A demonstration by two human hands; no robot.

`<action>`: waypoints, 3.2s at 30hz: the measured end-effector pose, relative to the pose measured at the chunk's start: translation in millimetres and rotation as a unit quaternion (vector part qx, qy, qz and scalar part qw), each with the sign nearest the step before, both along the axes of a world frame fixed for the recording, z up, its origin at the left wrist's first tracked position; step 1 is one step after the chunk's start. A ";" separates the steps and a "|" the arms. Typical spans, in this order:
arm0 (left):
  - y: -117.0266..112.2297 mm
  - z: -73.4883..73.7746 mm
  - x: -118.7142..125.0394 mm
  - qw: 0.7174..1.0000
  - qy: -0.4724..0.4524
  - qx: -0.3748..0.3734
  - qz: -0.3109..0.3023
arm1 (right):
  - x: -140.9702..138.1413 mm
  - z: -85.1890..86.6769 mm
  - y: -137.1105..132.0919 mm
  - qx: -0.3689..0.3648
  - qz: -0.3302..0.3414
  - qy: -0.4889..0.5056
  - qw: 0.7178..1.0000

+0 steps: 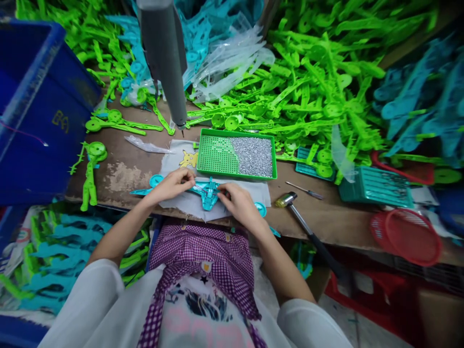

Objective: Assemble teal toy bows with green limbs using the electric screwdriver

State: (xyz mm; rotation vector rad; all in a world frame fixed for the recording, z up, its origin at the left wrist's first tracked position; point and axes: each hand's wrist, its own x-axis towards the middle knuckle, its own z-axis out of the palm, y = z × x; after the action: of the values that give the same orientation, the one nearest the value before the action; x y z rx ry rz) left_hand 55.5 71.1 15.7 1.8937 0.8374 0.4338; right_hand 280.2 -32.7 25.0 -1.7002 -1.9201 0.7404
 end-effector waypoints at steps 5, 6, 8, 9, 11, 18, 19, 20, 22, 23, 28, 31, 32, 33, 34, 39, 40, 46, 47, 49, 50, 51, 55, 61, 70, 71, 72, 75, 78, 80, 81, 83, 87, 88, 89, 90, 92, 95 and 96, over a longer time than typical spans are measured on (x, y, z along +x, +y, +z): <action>2.0 0.8 -7.8 1.000 -0.012 0.025 -0.011 | 1.5 -2.1 -6.5 0.010 0.017 0.061 0.998; 1.5 1.6 -7.7 0.999 -0.010 0.028 -0.013 | 1.6 -2.1 -6.7 0.012 0.021 0.061 0.998; 0.3 3.1 -6.7 0.999 -0.005 0.031 -0.019 | 1.7 -2.8 -6.6 0.014 0.024 0.047 0.999; -0.2 3.7 -6.2 0.999 -0.001 0.034 -0.021 | 1.9 -3.4 -6.4 0.014 0.025 0.039 0.999; -0.8 4.5 -5.6 0.999 0.005 0.039 -0.022 | 2.5 -5.0 -5.8 0.010 0.041 0.033 0.999; 0.7 4.9 -6.2 0.997 0.019 0.061 -0.038 | 1.9 -10.6 -6.8 0.024 -0.011 0.033 0.999; -0.3 5.3 -5.7 0.997 0.018 0.068 -0.036 | 1.2 -10.8 -7.5 0.024 -0.004 0.028 0.999; -2.1 6.1 -5.0 0.996 0.017 0.078 -0.031 | 0.6 -10.7 -8.2 0.025 0.008 0.022 0.999; -8.0 8.7 -3.2 0.993 0.022 0.113 -0.016 | -0.2 -10.1 -9.6 0.035 0.035 0.011 0.999; -11.7 10.4 -2.6 0.989 0.033 0.142 -0.005 | -0.3 -9.6 -10.2 0.041 0.045 0.005 0.998; -27.0 16.9 -9.5 0.955 0.104 0.279 0.007 | 0.6 -8.2 -11.7 0.047 0.042 0.019 0.998; -29.0 12.9 -18.6 0.953 0.122 0.277 -0.005 | 0.9 -9.7 -12.2 0.057 0.048 0.015 0.997; -29.0 10.4 -20.9 0.952 0.125 0.278 -0.001 | 0.6 -10.6 -12.3 0.062 0.052 0.005 0.997; -28.8 7.8 -22.5 0.951 0.125 0.281 0.004 | 0.3 -11.4 -12.4 0.067 0.057 -0.009 0.996; -28.5 5.2 -23.3 0.951 0.122 0.285 0.008 | -0.1 -12.2 -12.3 0.070 0.063 -0.025 0.995; -27.1 -0.4 -22.6 0.958 0.084 0.275 0.008 | -0.5 -13.5 -11.1 0.084 0.091 -0.071 0.990; -26.7 0.0 -22.8 0.960 0.081 0.266 0.007 | -0.2 -13.2 -11.0 0.088 0.092 -0.063 0.990; -25.3 2.9 -27.3 0.969 0.080 0.233 -0.004 | 2.7 -12.1 -11.0 0.102 0.133 -0.092 0.982; -25.2 3.0 -27.7 0.970 0.081 0.230 -0.005 | 3.2 -12.5 -11.0 0.101 0.138 -0.093 0.981; -25.2 3.3 -28.1 0.970 0.084 0.226 -0.008 | 4.1 -13.7 -11.2 0.105 0.135 -0.079 0.982; -25.2 3.7 -28.0 0.971 0.085 0.225 -0.009 | 4.4 -14.2 -11.3 0.108 0.131 -0.074 0.983; -25.4 4.3 -27.8 0.971 0.085 0.222 -0.010 | 4.5 -14.5 -11.4 0.111 0.127 -0.076 0.983; -26.0 9.2 -27.1 0.974 0.080 0.209 -0.016 | 4.3 -13.2 -10.5 0.112 0.156 -0.131 0.973; -23.3 15.9 -28.6 0.977 0.069 0.189 -0.069 | 5.9 -11.8 -6.5 0.123 0.163 -0.103 0.973; -24.6 15.3 -27.6 0.976 0.085 0.188 -0.063 | 7.9 -20.0 -9.9 0.136 0.161 -0.092 0.973; -25.2 14.8 -27.0 0.975 0.085 0.194 -0.060 | 7.9 -19.7 -9.8 0.132 0.163 -0.097 0.973; -25.8 14.3 -26.3 0.974 0.086 0.204 -0.056 | 7.7 -19.1 -9.5 0.127 0.170 -0.104 0.972; -27.4 12.6 -23.2 0.964 0.104 0.240 -0.041 | 5.9 -16.4 -8.1 0.113 0.180 -0.107 0.971; -29.5 11.2 -19.0 0.959 0.115 0.259 -0.033 | 4.5 -14.0 -7.5 0.100 0.169 -0.098 0.976; -30.9 10.5 -16.4 0.958 0.113 0.262 -0.029 | 5.6 -12.8 -7.6 0.089 0.174 -0.099 0.976; -31.4 10.4 -15.4 0.958 0.108 0.264 -0.024 | 7.0 -12.3 -7.6 0.084 0.180 -0.092 0.976; -30.6 10.7 -15.2 0.958 0.089 0.271 0.010 | 11.3 -11.4 -7.5 0.075 0.175 -0.040 0.981; -20.7 16.5 -28.0 0.941 0.062 0.291 0.162 | 18.2 -10.5 -6.8 0.066 0.103 0.076 0.990; -17.4 19.3 -34.8 0.931 0.065 0.297 0.200 | 18.4 -10.5 -6.5 0.065 0.099 0.079 0.990; -14.2 22.6 -42.9 0.920 0.069 0.307 0.235 | 18.0 -10.5 -6.3 0.065 0.102 0.075 0.990; -11.4 25.9 -52.0 0.907 0.072 0.317 0.269 | 17.1 -10.6 -6.1 0.065 0.111 0.067 0.989; -7.4 31.9 -71.9 0.875 0.074 0.338 0.339 | 14.9 -11.3 -6.1 0.065 0.124 0.049 0.989; -5.2 34.3 -100.6 0.845 0.044 0.311 0.432 | 12.9 -12.6 -6.6 0.070 0.135 0.013 0.988; -5.3 33.1 -108.7 0.856 0.013 0.256 0.449 | 13.1 -12.5 -6.5 0.070 0.134 0.006 0.988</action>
State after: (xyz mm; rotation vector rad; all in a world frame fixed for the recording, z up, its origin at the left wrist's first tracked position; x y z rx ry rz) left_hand -53.2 65.8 48.8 1.8548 1.7565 1.3077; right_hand 293.3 -39.2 12.5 -1.3675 -2.1649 0.6890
